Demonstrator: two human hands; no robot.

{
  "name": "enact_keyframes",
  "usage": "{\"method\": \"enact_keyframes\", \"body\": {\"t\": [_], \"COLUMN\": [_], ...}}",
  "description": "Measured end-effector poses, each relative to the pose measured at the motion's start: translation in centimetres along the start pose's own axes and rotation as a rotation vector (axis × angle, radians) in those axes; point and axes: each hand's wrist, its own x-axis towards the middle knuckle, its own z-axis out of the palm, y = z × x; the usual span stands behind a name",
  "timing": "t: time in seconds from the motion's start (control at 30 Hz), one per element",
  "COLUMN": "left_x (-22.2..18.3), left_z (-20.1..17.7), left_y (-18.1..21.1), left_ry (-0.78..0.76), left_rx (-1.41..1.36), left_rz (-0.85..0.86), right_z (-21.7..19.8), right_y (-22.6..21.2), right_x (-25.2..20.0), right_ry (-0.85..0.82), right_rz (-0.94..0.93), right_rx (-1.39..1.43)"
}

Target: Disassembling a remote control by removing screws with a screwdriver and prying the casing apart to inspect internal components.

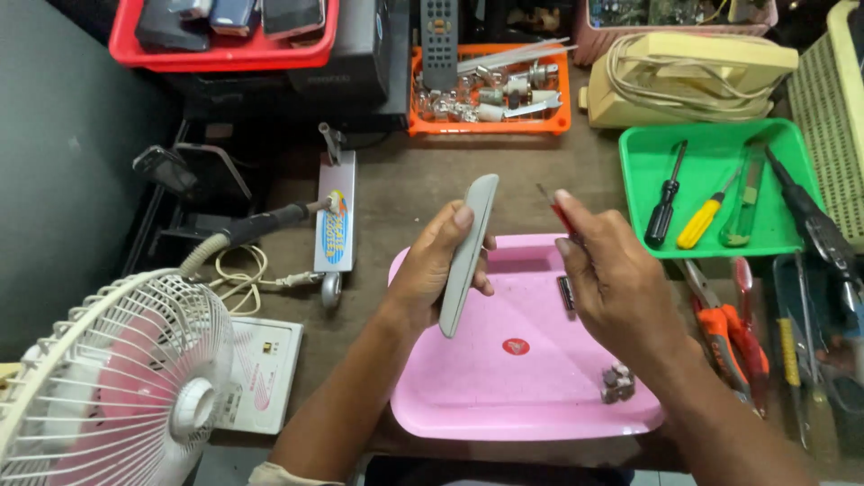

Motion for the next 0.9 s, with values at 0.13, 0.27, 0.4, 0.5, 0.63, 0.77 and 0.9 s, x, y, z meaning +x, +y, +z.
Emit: {"method": "enact_keyframes", "body": {"t": [0.13,0.27,0.4,0.5,0.63,0.77,0.9], "left_x": [0.1,0.3,0.7,0.8,1.0,0.8,0.6], "left_z": [-1.6,-2.4,-2.7,-2.4,-2.6,-2.9,-2.9], "left_y": [0.2,-0.1,-0.5,-0.2,-0.3,-0.9,-0.4], "left_ry": [0.039,0.032,0.067,0.129,0.152,0.089,0.098], "left_rx": [-0.023,0.016,-0.012,0.024,-0.010,-0.053,-0.029], "left_rz": [0.016,0.059,0.043,0.016,0.012,0.058,0.075], "right_z": [1.3,1.3,1.1,0.9,1.3,2.1,2.3], "right_y": [2.8,4.8,5.7,5.6,5.6,6.6,7.6], "right_x": [-0.7,-0.8,-0.8,-1.2,-1.6,-2.5,-3.1], "right_ry": [0.083,0.156,0.264,0.228,0.269,0.321,0.356], "right_rz": [0.127,0.128,0.033,0.045,0.017,-0.086,-0.140], "right_rx": [0.055,0.053,0.022,0.041,-0.004,-0.151,-0.200]}}
